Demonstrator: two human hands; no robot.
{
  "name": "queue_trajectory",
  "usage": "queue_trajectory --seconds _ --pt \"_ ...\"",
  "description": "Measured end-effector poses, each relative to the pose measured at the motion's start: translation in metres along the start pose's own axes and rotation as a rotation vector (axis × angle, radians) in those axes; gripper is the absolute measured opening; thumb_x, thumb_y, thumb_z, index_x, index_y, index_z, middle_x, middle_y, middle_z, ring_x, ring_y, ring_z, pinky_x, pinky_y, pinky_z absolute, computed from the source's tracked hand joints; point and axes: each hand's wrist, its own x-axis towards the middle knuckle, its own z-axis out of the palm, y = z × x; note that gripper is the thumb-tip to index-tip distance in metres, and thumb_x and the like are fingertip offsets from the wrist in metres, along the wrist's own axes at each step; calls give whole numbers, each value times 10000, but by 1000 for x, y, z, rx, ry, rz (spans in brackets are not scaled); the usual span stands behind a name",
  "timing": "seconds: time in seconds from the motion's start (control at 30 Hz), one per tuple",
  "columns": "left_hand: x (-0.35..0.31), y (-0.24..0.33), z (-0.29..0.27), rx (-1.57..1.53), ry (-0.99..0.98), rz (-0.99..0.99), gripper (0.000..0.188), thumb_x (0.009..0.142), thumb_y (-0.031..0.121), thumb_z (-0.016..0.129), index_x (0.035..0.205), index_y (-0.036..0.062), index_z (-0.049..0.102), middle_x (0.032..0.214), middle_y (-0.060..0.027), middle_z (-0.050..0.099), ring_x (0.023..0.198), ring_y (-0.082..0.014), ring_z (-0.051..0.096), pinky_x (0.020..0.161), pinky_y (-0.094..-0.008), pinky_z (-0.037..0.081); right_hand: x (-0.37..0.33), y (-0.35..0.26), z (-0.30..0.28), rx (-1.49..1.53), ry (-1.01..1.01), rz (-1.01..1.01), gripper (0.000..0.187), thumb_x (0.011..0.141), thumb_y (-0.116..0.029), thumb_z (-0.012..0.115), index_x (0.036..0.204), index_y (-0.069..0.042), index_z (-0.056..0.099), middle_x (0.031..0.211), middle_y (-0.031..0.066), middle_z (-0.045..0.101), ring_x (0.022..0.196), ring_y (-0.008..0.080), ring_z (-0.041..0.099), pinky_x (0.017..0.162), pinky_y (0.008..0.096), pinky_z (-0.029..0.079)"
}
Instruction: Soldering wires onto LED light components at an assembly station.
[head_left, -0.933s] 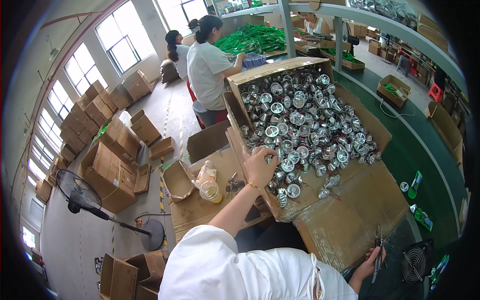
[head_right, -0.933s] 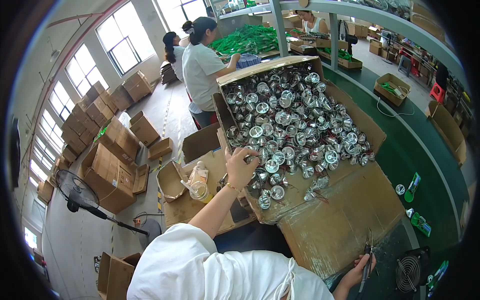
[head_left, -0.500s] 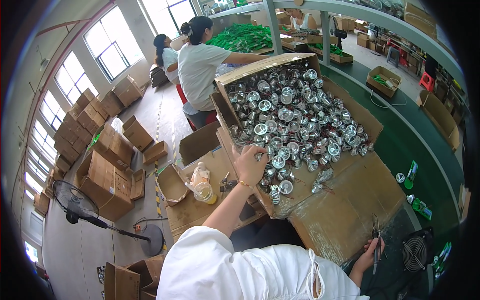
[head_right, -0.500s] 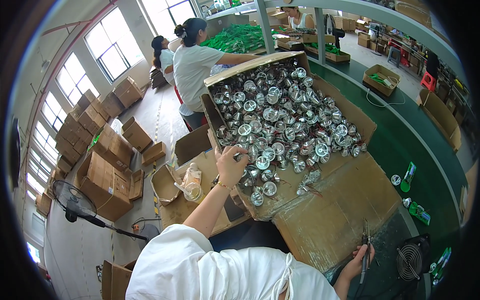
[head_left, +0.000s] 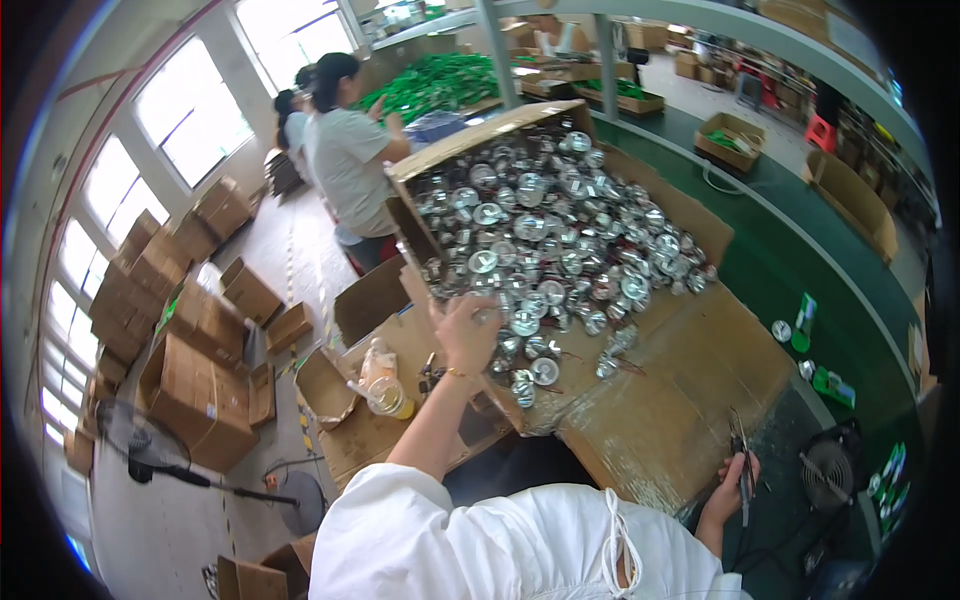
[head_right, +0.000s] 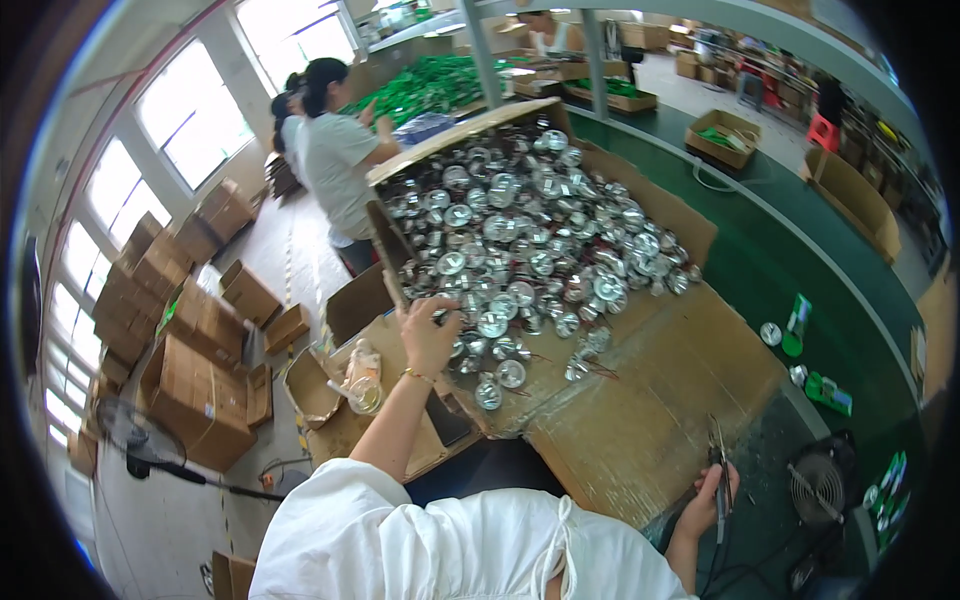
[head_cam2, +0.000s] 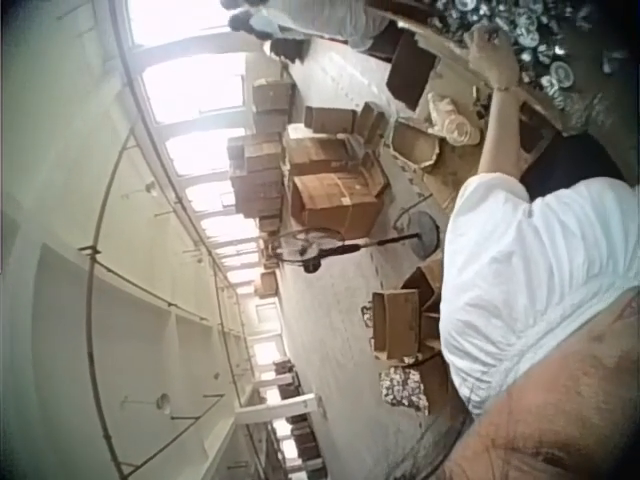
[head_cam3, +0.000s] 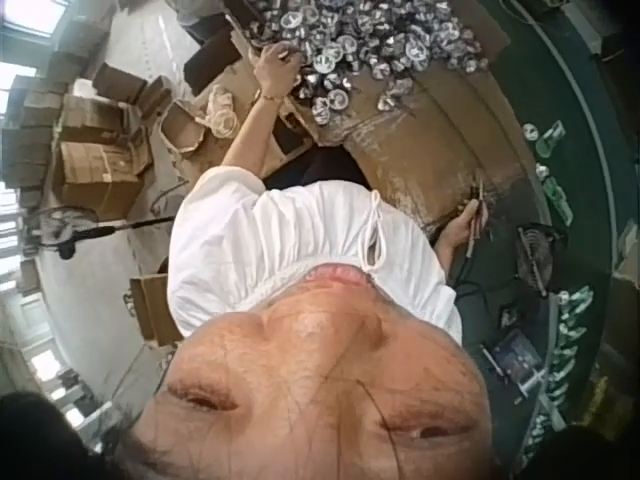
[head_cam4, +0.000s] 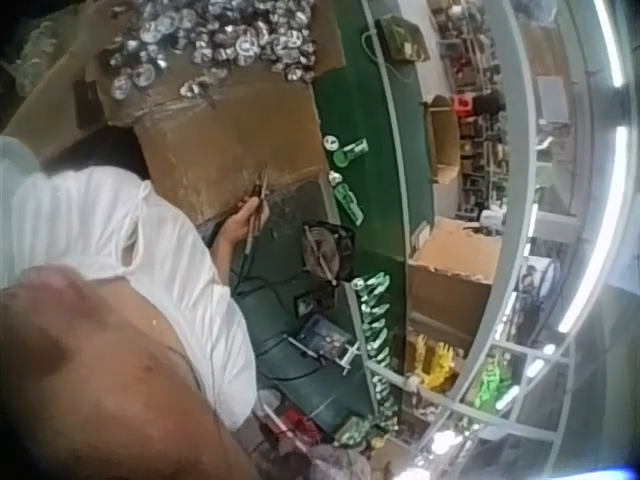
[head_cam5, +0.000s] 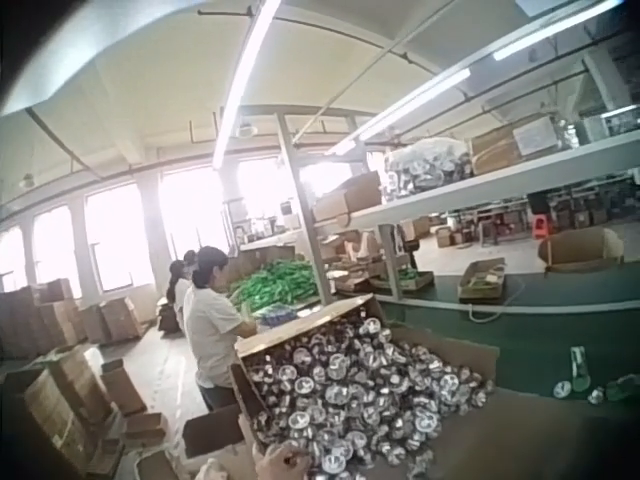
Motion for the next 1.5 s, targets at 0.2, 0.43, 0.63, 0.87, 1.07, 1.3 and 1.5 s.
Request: queue_trajectory --seconds 0.2,0.43,0.63,0.87,1.07,1.3,1.5 --pt "15 -25 -2 -30 70 272 136 697 97 652 825 52 667 835 -85 635 786 -236 575 771 -344 434 9 -19 18 45 -35 28 223 851 -209 588 983 -30 563 727 14 578 615 69 507 558 209 415" --pt "15 -22 1 -189 40 161 105 724 49 626 812 -8 636 752 -62 601 629 -133 552 566 -262 453 14 -17 12 61 -30 10 210 830 -186 608 959 -26 565 701 14 577 593 73 525 559 227 435" --pt "-6 3 -1 46 16 29 150 676 183 689 817 133 677 927 -85 629 987 -277 509 935 -381 337 -2 4 -1 40 -20 17 224 864 -207 571 1006 -35 548 723 1 549 606 62 487 535 193 388" --pt "-1 -4 -3 -19 29 -58 123 707 241 654 820 194 658 982 -6 610 1197 -379 351 942 -472 352 3 -6 5 -25 -60 -31 230 910 -234 508 1024 -37 539 704 -9 514 593 62 424 548 202 343" --pt "-2 -3 -4 -16 32 -90 130 707 230 652 827 182 654 997 17 599 1226 -388 303 980 -550 273 8 -3 9 -79 -49 -20 252 913 -240 502 1036 -24 541 711 6 518 602 80 432 559 217 354" --pt "-4 -1 8 -33 43 -112 126 698 216 666 821 195 654 1018 20 597 1254 -442 239 949 -601 270 12 10 -1 -96 -26 -87 270 905 -265 522 1017 -21 552 708 5 512 602 85 431 554 228 351" --pt "-6 3 3 -65 67 -112 112 709 218 659 817 187 655 1022 12 600 1259 -441 233 954 -600 265 15 9 -2 -132 -38 -113 278 906 -270 518 1007 -14 556 707 11 514 598 97 434 551 234 351"
